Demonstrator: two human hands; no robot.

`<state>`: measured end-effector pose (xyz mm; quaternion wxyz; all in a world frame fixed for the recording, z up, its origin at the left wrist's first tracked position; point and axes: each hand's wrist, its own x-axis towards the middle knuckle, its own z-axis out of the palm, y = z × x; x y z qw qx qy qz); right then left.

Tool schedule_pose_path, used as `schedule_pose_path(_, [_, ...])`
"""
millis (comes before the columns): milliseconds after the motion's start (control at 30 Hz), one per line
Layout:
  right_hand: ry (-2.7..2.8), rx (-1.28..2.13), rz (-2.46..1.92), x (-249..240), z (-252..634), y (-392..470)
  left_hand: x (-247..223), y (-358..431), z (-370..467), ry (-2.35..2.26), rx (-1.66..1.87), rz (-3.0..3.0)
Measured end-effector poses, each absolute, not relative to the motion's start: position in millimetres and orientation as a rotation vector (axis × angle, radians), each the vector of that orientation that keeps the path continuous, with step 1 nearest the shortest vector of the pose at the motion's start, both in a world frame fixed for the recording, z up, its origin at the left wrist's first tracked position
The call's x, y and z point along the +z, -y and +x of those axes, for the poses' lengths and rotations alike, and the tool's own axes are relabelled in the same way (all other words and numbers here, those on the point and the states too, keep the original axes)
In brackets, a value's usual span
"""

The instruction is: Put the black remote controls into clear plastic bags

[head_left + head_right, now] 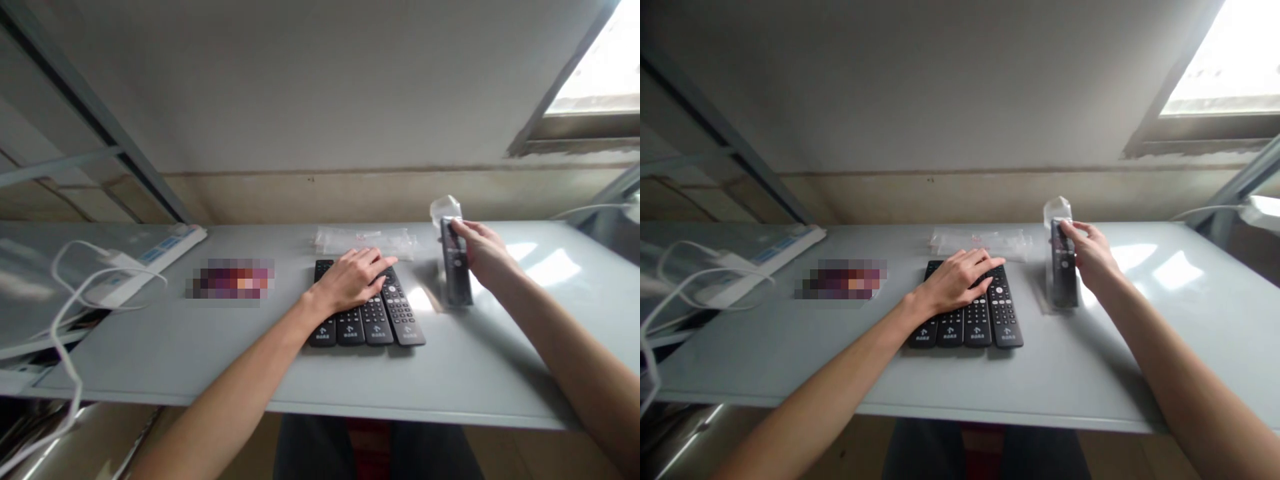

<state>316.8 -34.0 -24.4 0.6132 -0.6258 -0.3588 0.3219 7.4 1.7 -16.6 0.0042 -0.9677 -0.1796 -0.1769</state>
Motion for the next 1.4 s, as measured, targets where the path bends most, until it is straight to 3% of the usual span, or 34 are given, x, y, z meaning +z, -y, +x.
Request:
schedule_pose_path(100, [1.037,0.671,-1.749,-22.0,322.8,39.3,-15.1,-1.6,7.8,0.525,-0.549,-3.049])
schedule_pose_path(233, [1.443,0.094,-2.063,-29.5,327.3,39.3,-16.5,-2.4,8.3,0.500,-0.574,-3.062])
schedule_pose_path(400, [1.755,-0.328,-1.824,-37.7,293.8,40.0,-18.3,-2.9,8.1,0.486,-0.589,-3.053])
schedule_pose_path(567, [2.086,-0.131,-1.505,-47.3,247.3,46.3,-18.1,-2.0,8.7,0.488,-0.575,-3.041])
schedule_pose_path(733, [2.214,0.144,-1.508,-70.2,248.5,47.5,-17.7,-1.7,8.8,0.494,-0.556,-3.056])
schedule_pose_path(1100, [2.046,0.101,-1.434,-44.7,243.0,50.4,-18.6,-2.1,7.5,0.511,-0.548,-3.063])
schedule_pose_path(1400, [2.145,0.148,-1.544,-72.1,257.6,46.2,-18.0,-1.8,8.5,0.484,-0.540,-3.040])
